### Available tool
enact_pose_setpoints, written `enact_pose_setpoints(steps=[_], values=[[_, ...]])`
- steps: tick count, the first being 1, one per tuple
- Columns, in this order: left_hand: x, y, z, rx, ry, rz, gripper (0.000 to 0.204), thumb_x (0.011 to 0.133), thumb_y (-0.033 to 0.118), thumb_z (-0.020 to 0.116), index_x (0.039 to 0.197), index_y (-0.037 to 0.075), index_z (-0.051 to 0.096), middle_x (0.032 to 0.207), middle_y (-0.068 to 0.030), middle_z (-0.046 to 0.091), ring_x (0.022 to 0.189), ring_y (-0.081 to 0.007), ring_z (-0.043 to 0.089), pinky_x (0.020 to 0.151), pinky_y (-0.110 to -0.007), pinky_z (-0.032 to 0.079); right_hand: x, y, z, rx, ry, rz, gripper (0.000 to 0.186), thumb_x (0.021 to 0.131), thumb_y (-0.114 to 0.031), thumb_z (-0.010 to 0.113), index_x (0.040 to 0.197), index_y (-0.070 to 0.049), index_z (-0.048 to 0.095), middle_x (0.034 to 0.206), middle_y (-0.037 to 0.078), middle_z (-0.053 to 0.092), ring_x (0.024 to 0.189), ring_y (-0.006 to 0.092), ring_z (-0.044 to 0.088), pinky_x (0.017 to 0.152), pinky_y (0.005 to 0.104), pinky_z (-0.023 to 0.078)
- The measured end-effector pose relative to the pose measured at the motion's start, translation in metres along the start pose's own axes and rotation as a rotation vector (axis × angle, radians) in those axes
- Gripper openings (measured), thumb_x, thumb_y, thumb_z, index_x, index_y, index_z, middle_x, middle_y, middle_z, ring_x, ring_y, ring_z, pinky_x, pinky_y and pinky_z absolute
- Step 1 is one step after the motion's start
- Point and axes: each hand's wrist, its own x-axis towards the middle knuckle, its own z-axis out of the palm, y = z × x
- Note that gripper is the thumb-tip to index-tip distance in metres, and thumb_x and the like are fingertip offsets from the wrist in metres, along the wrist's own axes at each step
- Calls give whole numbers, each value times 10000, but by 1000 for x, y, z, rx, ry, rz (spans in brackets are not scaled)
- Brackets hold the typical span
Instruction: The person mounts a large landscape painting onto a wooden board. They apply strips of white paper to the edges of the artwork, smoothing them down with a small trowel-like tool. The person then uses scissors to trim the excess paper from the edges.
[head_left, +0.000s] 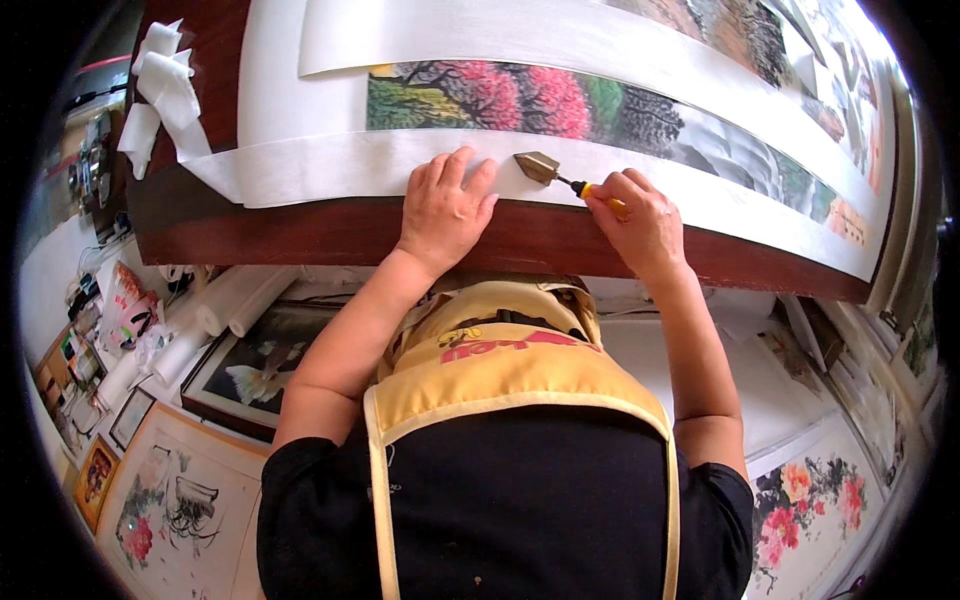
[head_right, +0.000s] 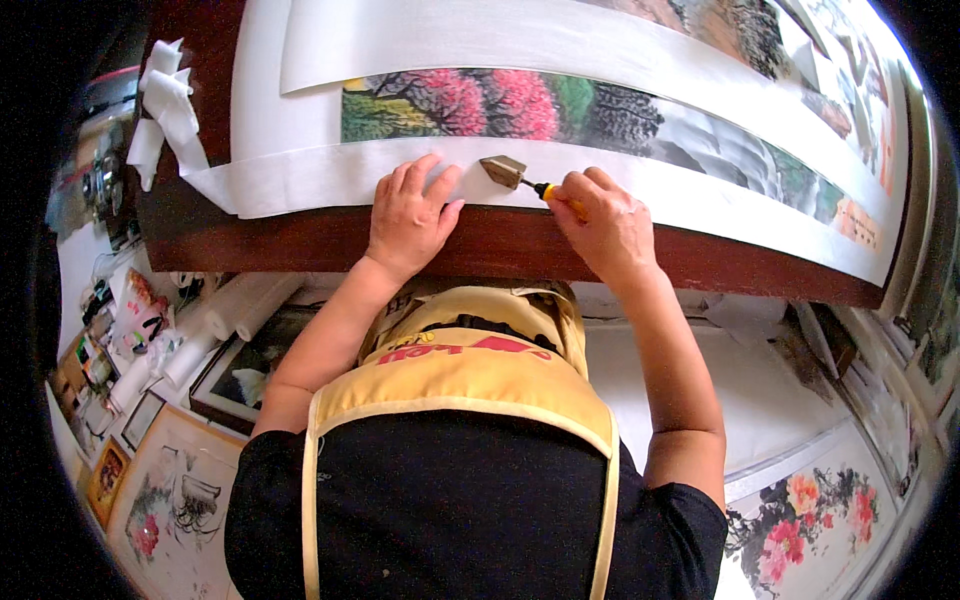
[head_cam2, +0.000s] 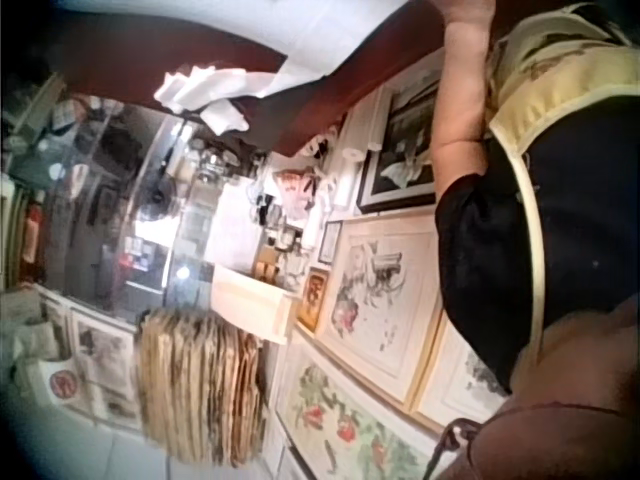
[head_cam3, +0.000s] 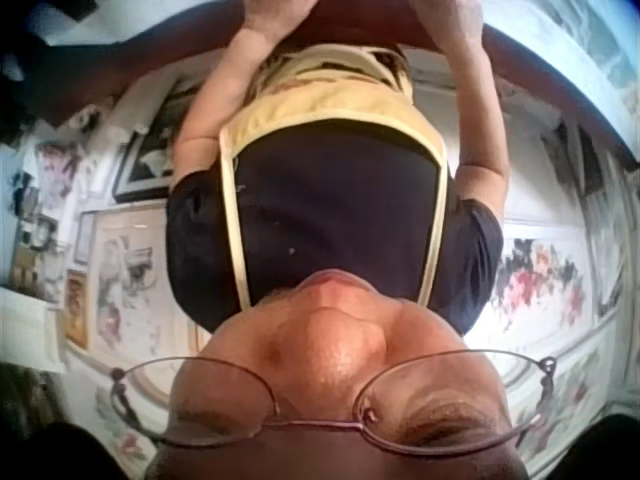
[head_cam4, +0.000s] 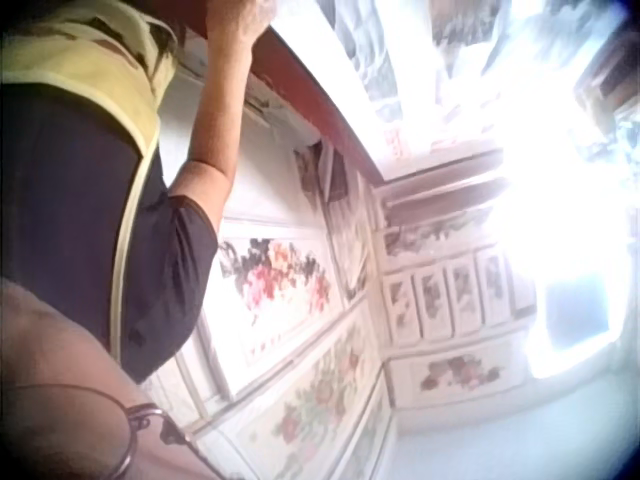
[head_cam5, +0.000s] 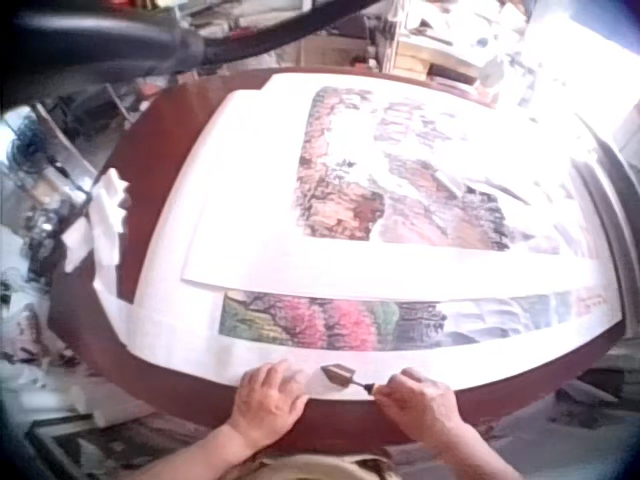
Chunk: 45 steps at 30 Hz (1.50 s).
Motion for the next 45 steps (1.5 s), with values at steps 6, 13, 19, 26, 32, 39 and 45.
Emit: enact_pose_setpoints(steps=[6,13,19,26,32,39,45], values=[[-14,-32,-14,41,4,-58,443,843,231,716,1259,146,588,1234,-85,548,1115,-290,535,935,-435,449,9,-31,15,-56,18,-21,115,905,-212,680,894,-109,628,872,48,631,767,290,668,635,412,523],[-31,-68,-28,89,15,-94,434,853,230,711,1259,153,576,1200,-79,547,1079,-283,545,910,-430,455,9,-34,15,-63,7,14,120,901,-222,694,912,-112,648,890,48,646,771,282,677,651,404,536],[-37,-81,-33,93,34,-75,433,848,235,718,1249,154,575,1201,-73,548,1065,-277,552,893,-426,459,12,-43,21,-65,3,17,137,904,-233,696,913,-106,646,895,63,638,769,302,671,650,413,535],[-42,-97,-38,89,43,-82,424,847,251,716,1235,144,582,1223,-70,557,1076,-271,555,906,-415,461,34,-92,50,-49,23,-37,144,922,-246,672,909,-110,626,855,73,606,728,318,648,622,431,521],[-48,-115,-45,90,32,-86,411,858,258,707,1224,120,584,1219,-63,567,1075,-263,558,908,-408,469,37,-104,55,-51,22,-59,151,932,-257,662,916,-112,621,852,72,604,726,311,651,614,423,521],[-54,-131,-53,79,44,-50,402,858,255,707,1220,114,602,1227,-64,578,1080,-260,558,905,-403,473,59,-141,76,-78,86,-41,154,947,-260,638,924,-110,613,870,78,617,741,323,656,621,436,520],[-59,-141,-56,30,31,-14,410,858,244,704,1235,119,604,1242,-45,575,1099,-248,548,921,-400,460,27,-142,80,-111,-12,42,173,929,-277,658,901,-114,607,875,76,612,765,328,653,623,438,521]])
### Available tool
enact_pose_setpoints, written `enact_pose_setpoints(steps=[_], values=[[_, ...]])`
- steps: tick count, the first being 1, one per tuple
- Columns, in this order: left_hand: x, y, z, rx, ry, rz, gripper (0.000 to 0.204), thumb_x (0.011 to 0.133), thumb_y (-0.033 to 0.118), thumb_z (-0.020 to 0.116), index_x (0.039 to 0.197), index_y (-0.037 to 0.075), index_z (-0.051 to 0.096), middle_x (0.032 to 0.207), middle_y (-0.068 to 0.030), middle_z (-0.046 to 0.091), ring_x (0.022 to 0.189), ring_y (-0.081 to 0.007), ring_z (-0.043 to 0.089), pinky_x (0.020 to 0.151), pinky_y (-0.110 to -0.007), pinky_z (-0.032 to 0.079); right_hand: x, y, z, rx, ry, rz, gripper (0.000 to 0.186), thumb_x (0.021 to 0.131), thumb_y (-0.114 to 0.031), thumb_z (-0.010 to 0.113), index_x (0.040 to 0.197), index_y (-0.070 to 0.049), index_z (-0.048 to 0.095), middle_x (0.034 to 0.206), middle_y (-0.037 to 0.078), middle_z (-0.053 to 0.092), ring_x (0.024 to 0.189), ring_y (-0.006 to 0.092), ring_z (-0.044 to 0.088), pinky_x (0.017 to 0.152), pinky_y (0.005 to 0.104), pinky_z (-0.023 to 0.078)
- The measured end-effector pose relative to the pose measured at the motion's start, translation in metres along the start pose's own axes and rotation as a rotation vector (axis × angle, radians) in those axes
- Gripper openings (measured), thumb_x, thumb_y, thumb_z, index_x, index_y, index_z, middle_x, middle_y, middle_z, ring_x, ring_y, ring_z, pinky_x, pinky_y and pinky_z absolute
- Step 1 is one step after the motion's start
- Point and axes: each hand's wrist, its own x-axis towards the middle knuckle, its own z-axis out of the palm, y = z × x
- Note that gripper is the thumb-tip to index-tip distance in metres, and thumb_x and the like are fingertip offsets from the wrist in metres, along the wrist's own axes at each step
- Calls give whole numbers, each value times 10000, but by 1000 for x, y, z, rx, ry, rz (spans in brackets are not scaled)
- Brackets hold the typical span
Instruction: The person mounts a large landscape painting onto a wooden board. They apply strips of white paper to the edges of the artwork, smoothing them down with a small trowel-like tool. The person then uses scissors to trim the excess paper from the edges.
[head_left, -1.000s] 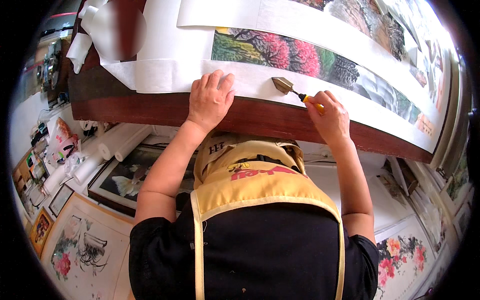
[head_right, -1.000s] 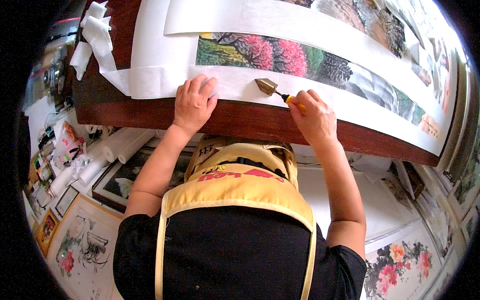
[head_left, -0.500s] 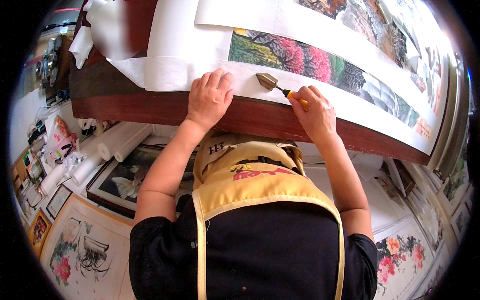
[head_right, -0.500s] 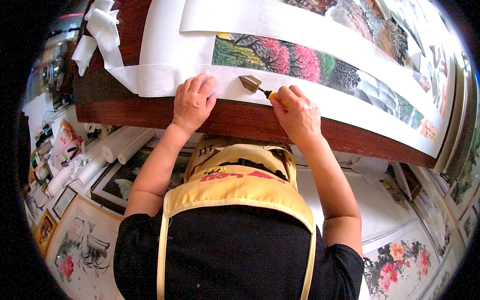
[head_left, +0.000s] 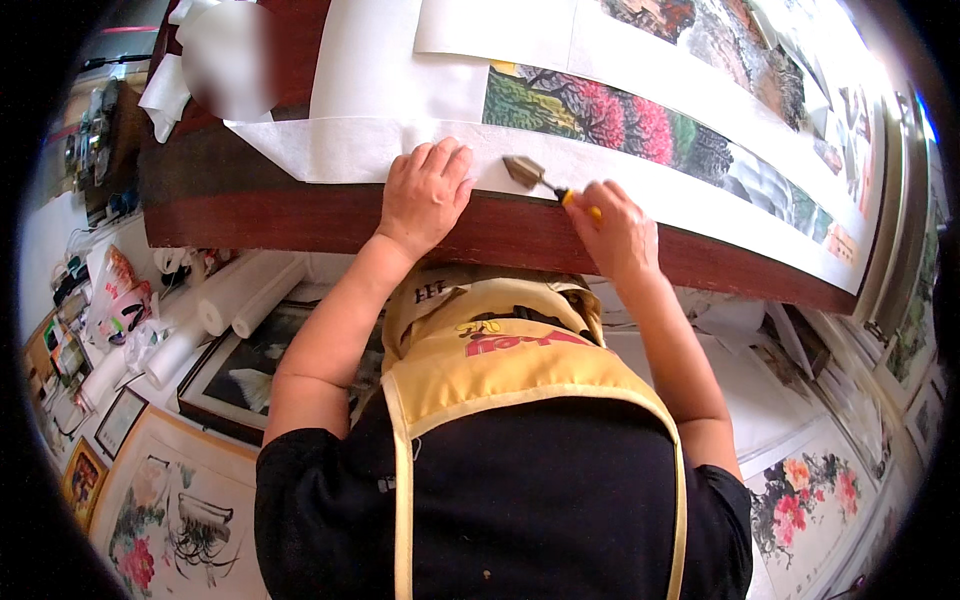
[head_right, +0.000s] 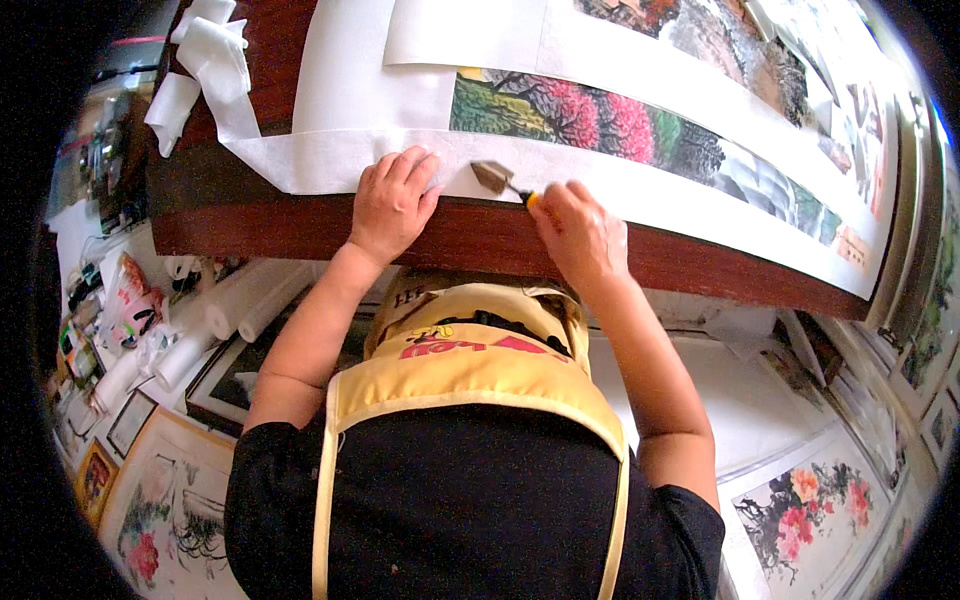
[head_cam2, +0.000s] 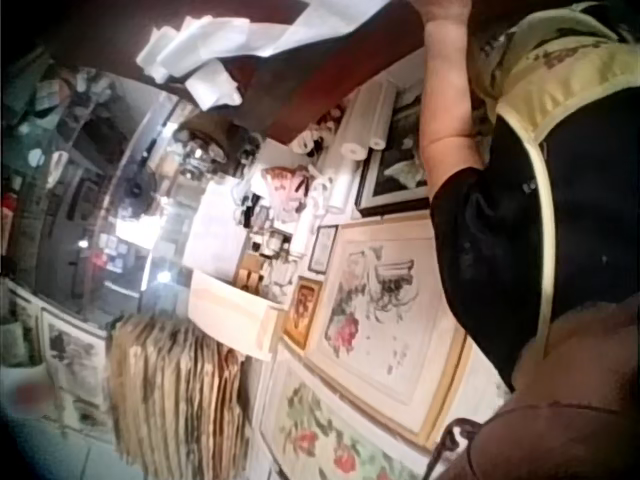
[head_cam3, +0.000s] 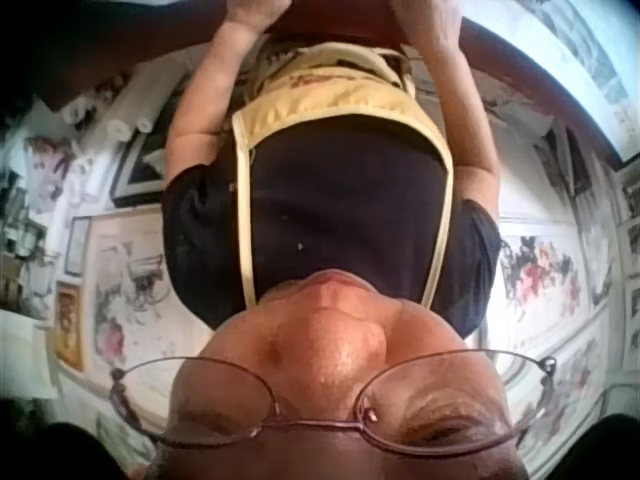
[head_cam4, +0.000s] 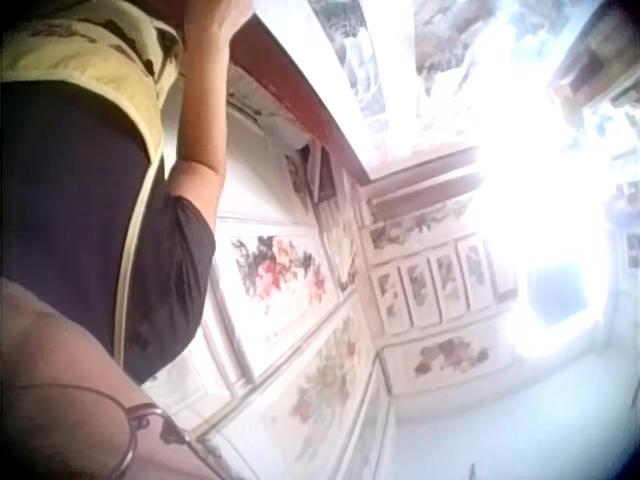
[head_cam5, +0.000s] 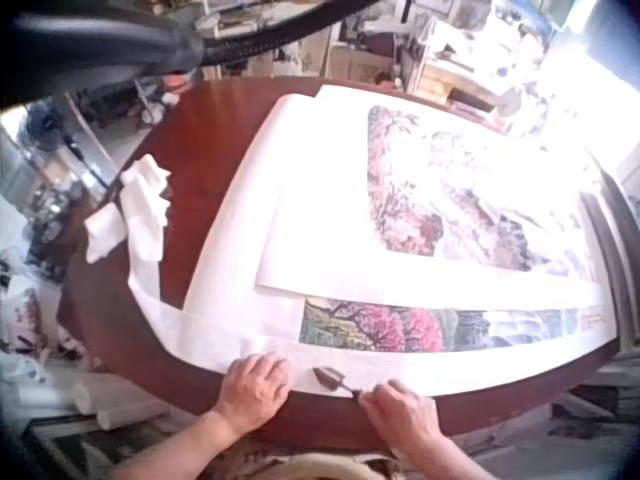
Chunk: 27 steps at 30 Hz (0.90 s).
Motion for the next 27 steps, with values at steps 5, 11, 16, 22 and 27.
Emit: enact_pose_setpoints(steps=[5,11,16,22,27], values=[[-1,-3,5,-21,36,26,420,858,233,696,1252,127,597,1260,-38,566,1114,-250,539,921,-409,453,-28,-3,6,44,44,32,168,905,-272,701,908,-117,637,890,56,640,758,314,667,644,416,529],[-6,-1,11,-8,33,-5,406,879,195,652,1265,95,576,1254,-68,567,1114,-259,540,935,-436,450,-31,1,-1,18,34,-115,191,928,-285,671,890,-107,612,874,77,622,724,326,654,599,433,532],[-8,-4,15,-11,111,30,329,884,169,619,1199,80,597,1190,-82,584,1069,-246,568,941,-434,471,-19,16,4,-32,72,-10,232,942,-286,663,878,-73,597,882,97,635,772,341,660,647,448,513],[-30,-12,3,-103,17,-48,467,910,260,647,1327,78,542,1341,-111,516,1247,-271,495,1091,-440,391,-23,12,1,201,117,-131,159,936,-188,672,964,-43,612,886,119,647,768,306,657,665,398,510],[-36,-52,-38,-203,319,-99,367,918,235,642,1246,80,583,1209,-110,568,1140,-297,539,1011,-443,422,-41,73,35,389,512,60,178,993,-144,603,1103,-10,567,909,104,591,773,194,563,701,325,482]])
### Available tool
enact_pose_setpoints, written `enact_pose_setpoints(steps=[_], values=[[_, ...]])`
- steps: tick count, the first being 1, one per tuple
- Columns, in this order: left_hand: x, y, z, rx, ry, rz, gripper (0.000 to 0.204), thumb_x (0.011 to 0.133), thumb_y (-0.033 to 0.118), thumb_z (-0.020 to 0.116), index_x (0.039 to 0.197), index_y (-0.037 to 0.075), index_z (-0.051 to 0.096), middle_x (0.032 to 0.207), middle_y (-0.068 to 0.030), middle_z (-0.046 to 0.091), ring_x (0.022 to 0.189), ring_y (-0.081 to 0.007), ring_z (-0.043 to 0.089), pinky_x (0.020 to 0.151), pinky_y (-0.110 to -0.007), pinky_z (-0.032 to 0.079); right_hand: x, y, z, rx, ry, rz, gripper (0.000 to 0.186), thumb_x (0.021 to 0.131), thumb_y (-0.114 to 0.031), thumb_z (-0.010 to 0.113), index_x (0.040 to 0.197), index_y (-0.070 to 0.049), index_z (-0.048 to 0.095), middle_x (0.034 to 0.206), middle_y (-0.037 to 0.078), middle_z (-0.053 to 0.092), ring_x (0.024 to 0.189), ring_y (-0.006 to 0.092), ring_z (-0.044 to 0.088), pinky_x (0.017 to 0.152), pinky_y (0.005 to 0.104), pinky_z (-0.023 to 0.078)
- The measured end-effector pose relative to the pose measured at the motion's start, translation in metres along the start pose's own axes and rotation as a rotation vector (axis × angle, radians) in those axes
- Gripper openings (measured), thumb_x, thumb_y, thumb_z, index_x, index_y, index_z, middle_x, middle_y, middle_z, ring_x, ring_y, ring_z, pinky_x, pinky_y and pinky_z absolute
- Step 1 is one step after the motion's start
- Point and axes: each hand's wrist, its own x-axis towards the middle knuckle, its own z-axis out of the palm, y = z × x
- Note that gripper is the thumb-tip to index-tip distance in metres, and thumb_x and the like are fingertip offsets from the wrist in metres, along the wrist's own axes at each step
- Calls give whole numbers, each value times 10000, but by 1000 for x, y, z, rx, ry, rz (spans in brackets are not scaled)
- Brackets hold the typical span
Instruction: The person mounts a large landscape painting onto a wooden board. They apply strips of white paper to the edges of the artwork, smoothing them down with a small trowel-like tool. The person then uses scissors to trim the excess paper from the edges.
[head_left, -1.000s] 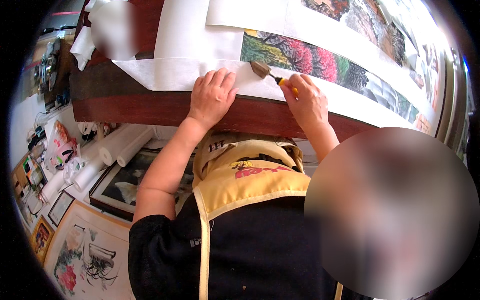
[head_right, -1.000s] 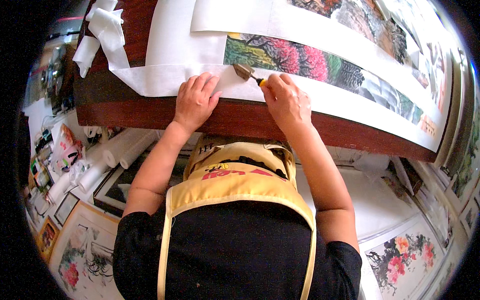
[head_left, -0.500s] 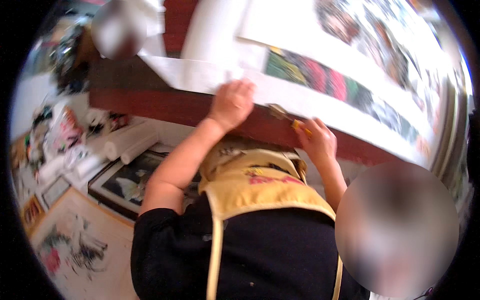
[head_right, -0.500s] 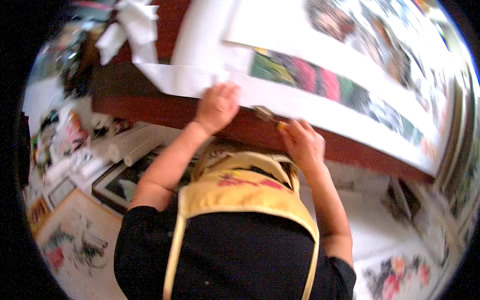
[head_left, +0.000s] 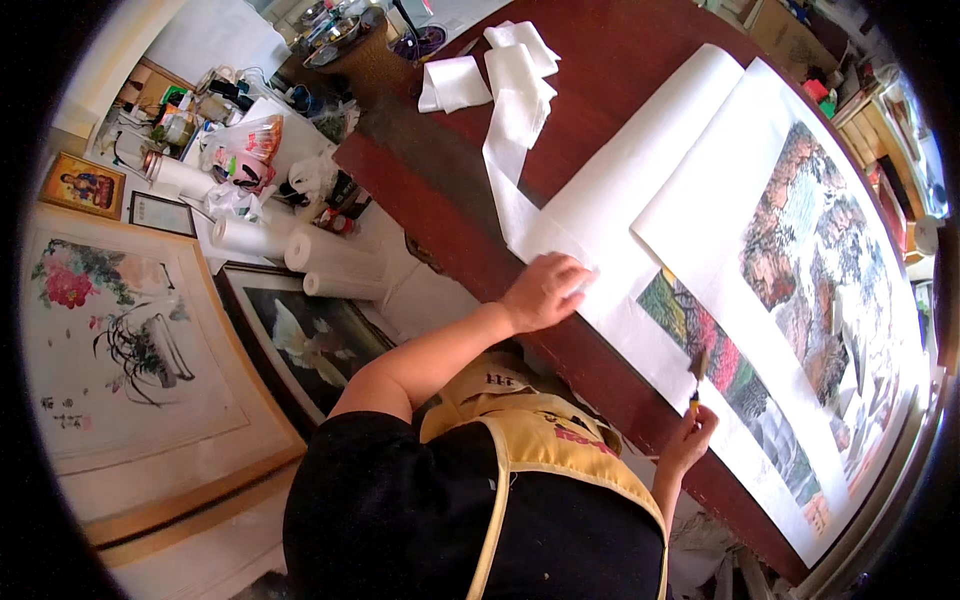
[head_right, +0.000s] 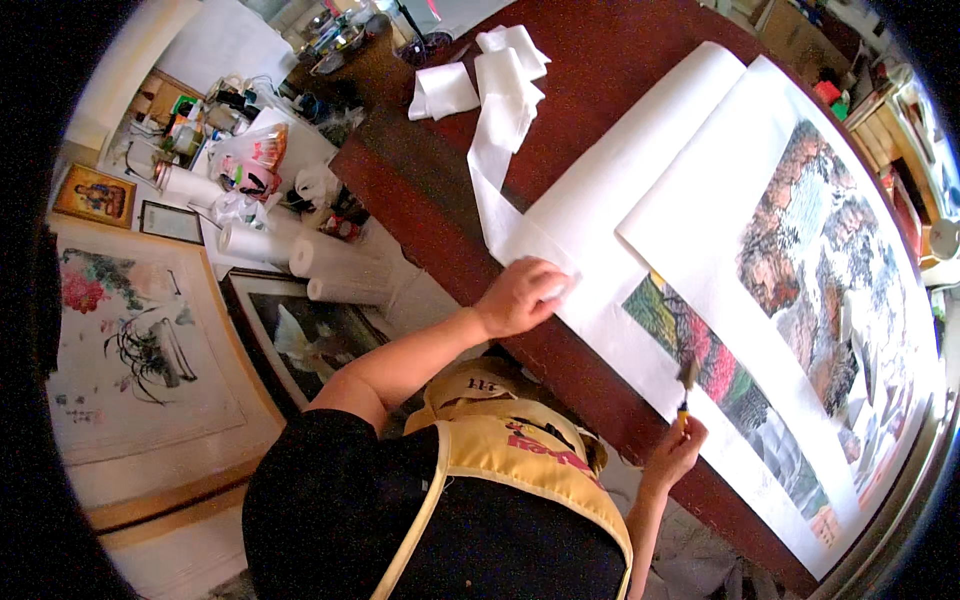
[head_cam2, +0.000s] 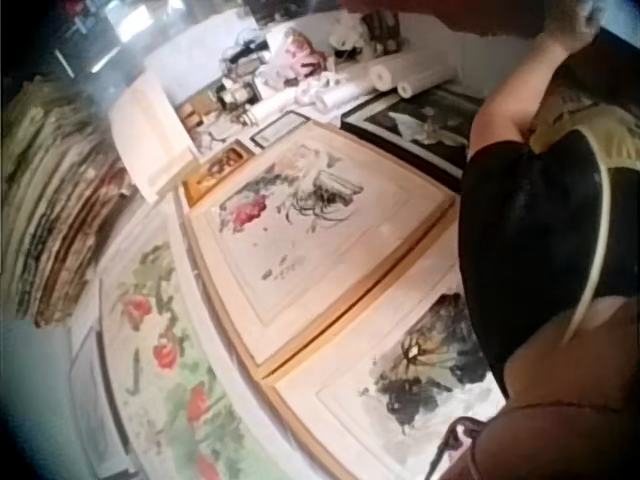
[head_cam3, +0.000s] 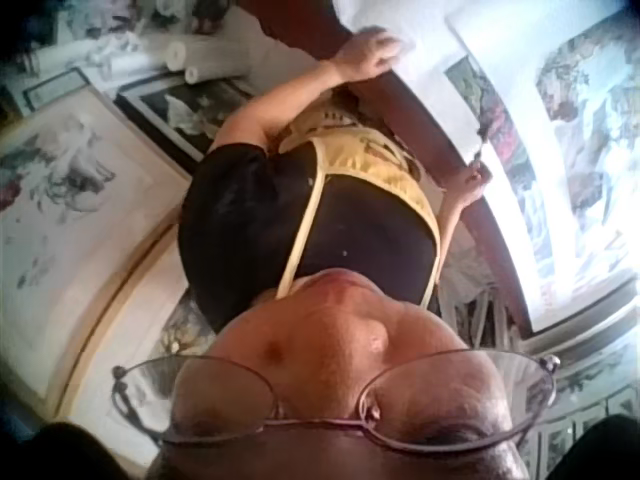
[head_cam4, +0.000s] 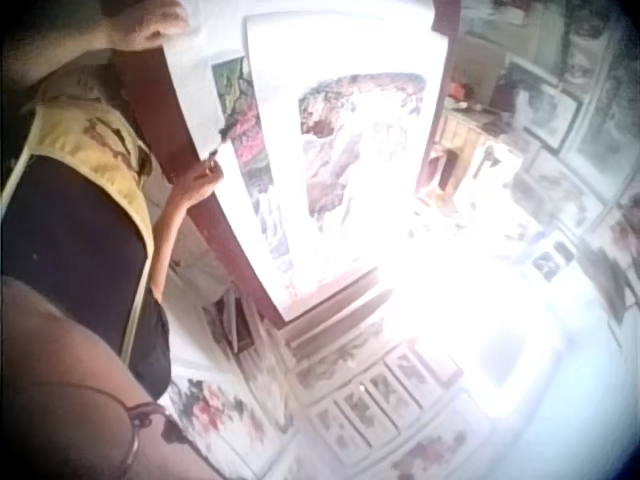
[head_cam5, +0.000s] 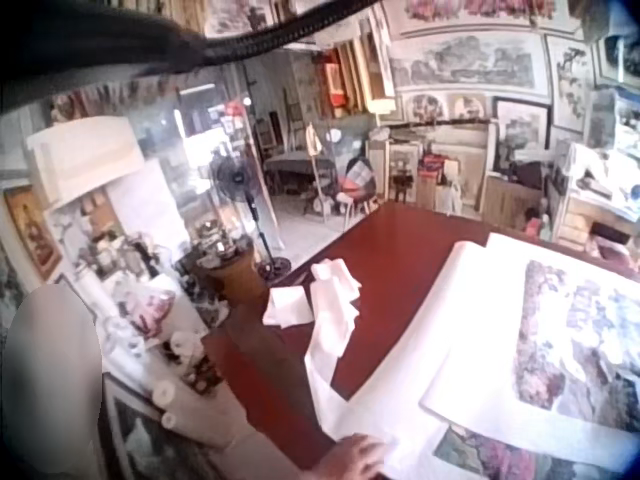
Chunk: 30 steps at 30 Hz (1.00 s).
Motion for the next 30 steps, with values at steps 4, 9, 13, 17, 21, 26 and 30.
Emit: enact_pose_setpoints(steps=[4,9,13,17,21,26,30], values=[[14,-90,-73,79,438,-100,222,886,123,637,1102,77,617,1020,-129,632,1008,-348,579,901,-461,446,-19,17,13,-127,90,17,220,1012,-183,588,1133,-3,550,988,134,575,874,251,573,774,366,479],[41,-289,-173,458,664,-358,313,916,137,611,1210,49,551,1141,-170,610,1072,-376,564,933,-493,419,-37,-9,30,-715,260,-56,417,985,-341,625,1232,-12,558,1233,198,537,1184,371,513,962,474,444],[74,-410,-210,623,373,-668,624,891,177,653,1464,169,407,1445,-106,494,1329,-322,444,1050,-519,389,-44,-49,55,-731,310,16,496,996,-396,595,1303,-11,536,1324,206,466,1270,377,465,1024,494,423],[106,-447,-208,584,251,-731,491,874,165,644,1350,242,557,1371,-60,575,1261,-314,497,987,-540,431,-48,-128,92,-638,311,-6,431,985,-297,626,1299,-16,541,1362,204,469,1278,372,464,1046,483,391],[139,-445,-208,519,342,-498,106,810,135,637,883,163,709,986,-56,721,961,-332,634,810,-492,500,-60,-162,111,-603,300,-17,421,966,-242,652,1296,-7,537,1343,196,472,1258,355,475,1036,466,409],[168,-419,-194,50,224,-284,472,805,105,626,1270,153,563,1002,-144,681,992,-371,630,877,-502,496,-73,-184,127,-454,259,30,404,989,-251,628,1298,-11,526,1345,164,445,1214,294,488,987,430,457],[153,-464,-201,600,244,-710,444,865,185,656,1280,64,557,1077,-168,653,1101,-356,603,1005,-475,464,-71,-209,139,-256,252,93,362,975,-194,645,1281,-27,548,1348,145,455,1107,238,545,896,355,506]])
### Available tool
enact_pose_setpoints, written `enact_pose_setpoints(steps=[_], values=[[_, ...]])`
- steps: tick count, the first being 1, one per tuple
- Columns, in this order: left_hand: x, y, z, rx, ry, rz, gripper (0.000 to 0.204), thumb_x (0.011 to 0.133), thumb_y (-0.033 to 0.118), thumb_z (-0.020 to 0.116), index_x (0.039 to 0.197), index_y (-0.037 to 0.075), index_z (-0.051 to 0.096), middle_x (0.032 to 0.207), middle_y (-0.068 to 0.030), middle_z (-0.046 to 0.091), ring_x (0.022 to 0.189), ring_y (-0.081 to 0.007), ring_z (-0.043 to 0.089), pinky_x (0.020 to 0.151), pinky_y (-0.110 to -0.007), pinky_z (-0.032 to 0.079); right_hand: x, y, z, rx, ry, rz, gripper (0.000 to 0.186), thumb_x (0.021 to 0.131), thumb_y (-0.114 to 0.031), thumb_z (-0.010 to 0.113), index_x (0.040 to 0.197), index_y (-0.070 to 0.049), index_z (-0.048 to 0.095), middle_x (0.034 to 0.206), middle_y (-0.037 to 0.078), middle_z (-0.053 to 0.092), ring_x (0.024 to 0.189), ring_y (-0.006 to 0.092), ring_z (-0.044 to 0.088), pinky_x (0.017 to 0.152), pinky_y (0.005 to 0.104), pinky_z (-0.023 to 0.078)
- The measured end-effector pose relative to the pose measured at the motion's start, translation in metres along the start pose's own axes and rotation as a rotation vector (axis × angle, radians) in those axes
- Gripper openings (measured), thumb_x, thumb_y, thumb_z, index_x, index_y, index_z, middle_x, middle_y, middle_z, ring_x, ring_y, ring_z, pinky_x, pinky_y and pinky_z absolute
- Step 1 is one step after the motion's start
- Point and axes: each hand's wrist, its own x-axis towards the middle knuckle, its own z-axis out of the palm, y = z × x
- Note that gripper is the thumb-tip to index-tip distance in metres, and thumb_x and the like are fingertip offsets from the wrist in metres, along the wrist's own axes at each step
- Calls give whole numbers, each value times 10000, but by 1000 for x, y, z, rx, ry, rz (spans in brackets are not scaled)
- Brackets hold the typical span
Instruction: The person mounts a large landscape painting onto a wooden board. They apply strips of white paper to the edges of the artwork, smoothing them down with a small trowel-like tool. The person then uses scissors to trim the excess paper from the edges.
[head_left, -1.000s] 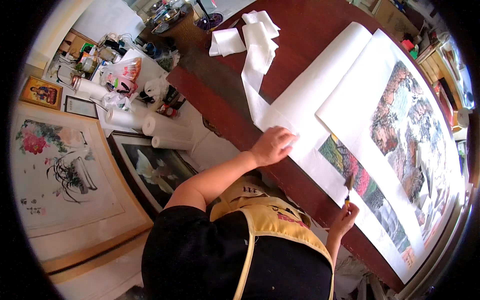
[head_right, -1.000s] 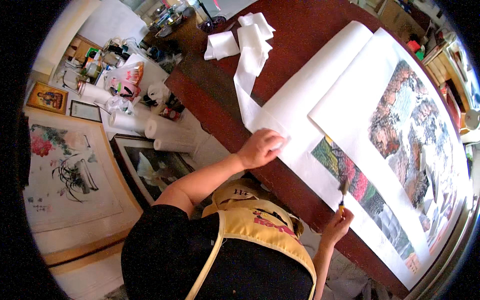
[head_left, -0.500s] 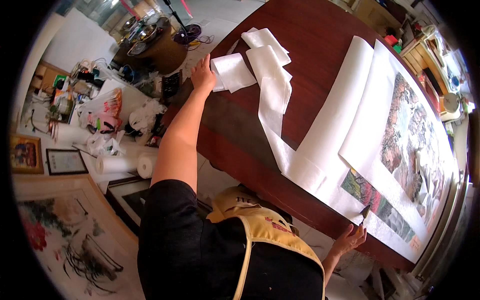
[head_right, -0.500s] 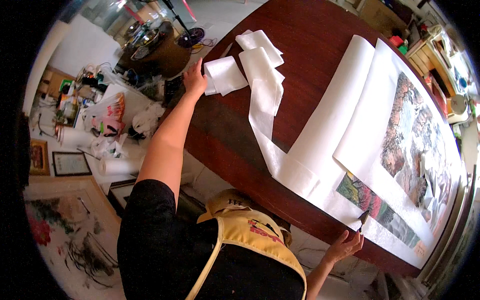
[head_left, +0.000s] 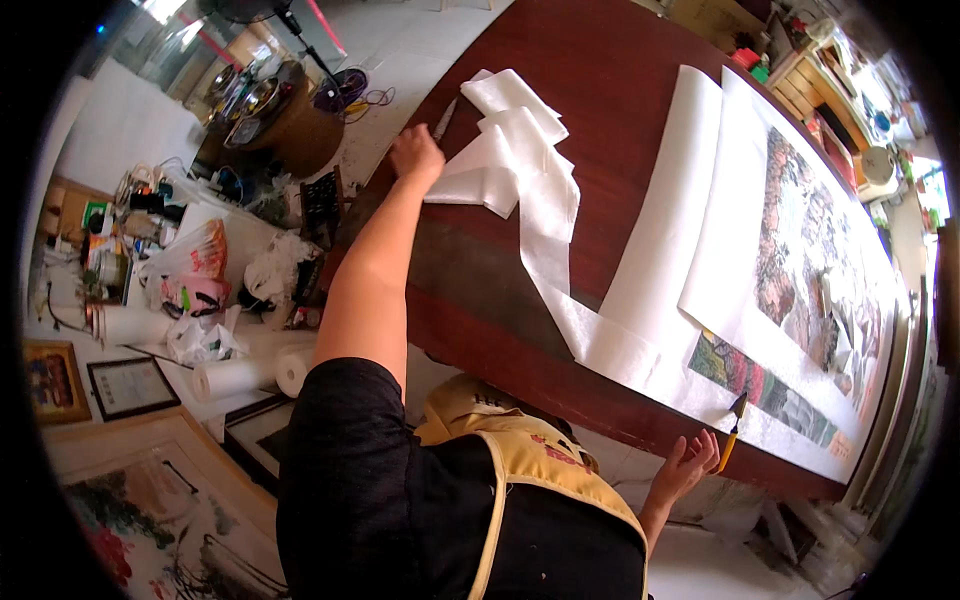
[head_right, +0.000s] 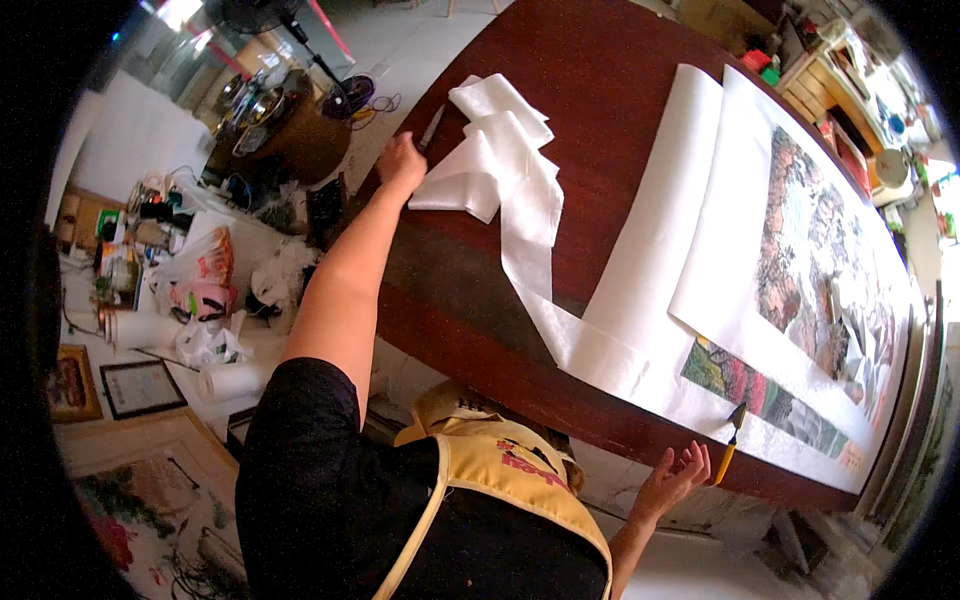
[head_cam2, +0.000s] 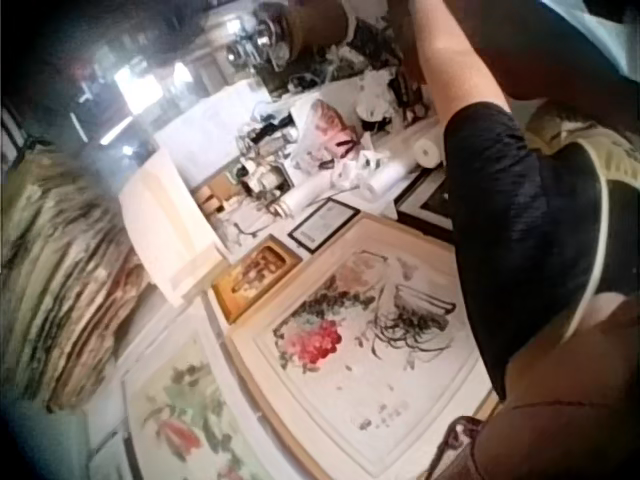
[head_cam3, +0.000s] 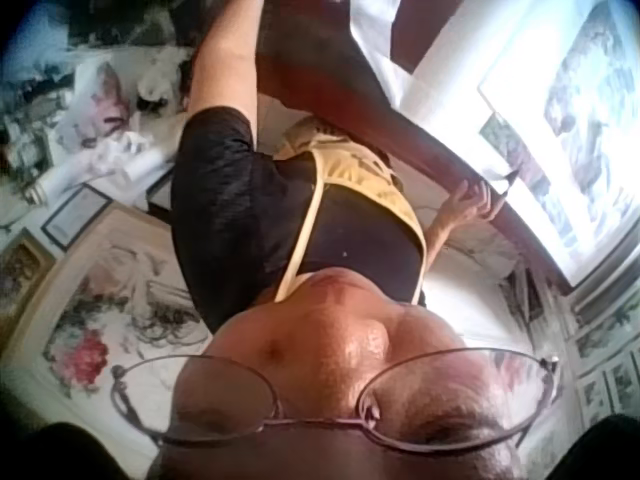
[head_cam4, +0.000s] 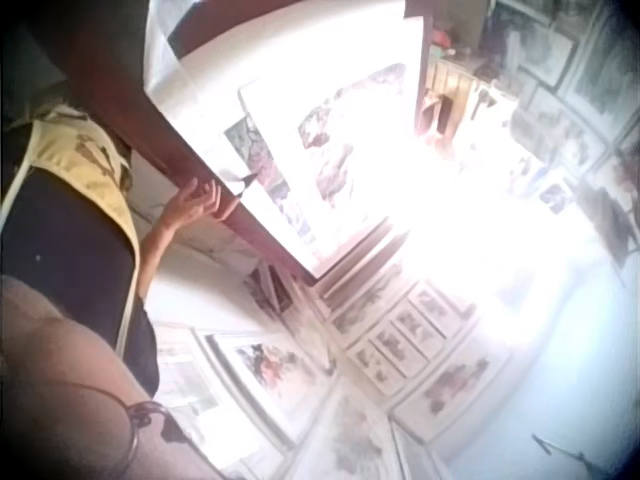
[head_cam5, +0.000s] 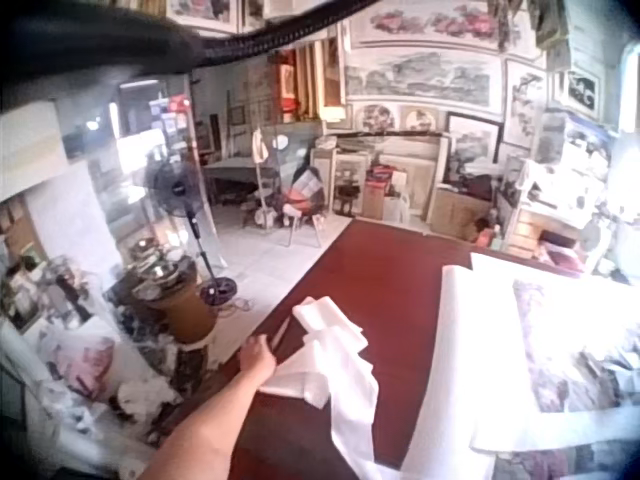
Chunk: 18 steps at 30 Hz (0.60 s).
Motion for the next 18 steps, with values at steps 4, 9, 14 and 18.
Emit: enact_pose_setpoints(steps=[4,9,14,18], values=[[12,-7,-2,65,-421,-35,508,861,378,728,1233,54,609,1208,-198,650,1153,-361,621,971,-487,509,-10,0,1,32,19,-60,323,934,-52,664,1246,-51,582,1337,133,482,1049,218,582,842,309,530],[49,-114,6,-170,-209,-87,445,789,347,669,971,-57,710,1019,-281,698,946,-379,683,774,-495,503,2,-22,-2,177,-53,-67,312,903,6,667,1201,-48,592,1285,130,523,969,190,618,804,297,553],[-39,-11,-97,-1322,-323,-47,349,983,278,598,1190,-3,610,1135,-101,659,1025,-196,641,884,-343,508,-8,-23,-7,314,-184,36,313,867,14,695,1162,-60,623,1111,104,606,876,184,625,759,304,546],[-165,66,-190,-1402,-776,131,464,975,281,606,1335,-2,538,1192,-96,639,1011,-172,656,872,-337,551,-1,-51,4,639,-519,-9,215,894,-19,683,1106,-53,674,989,96,658,883,206,657,731,308,542]])
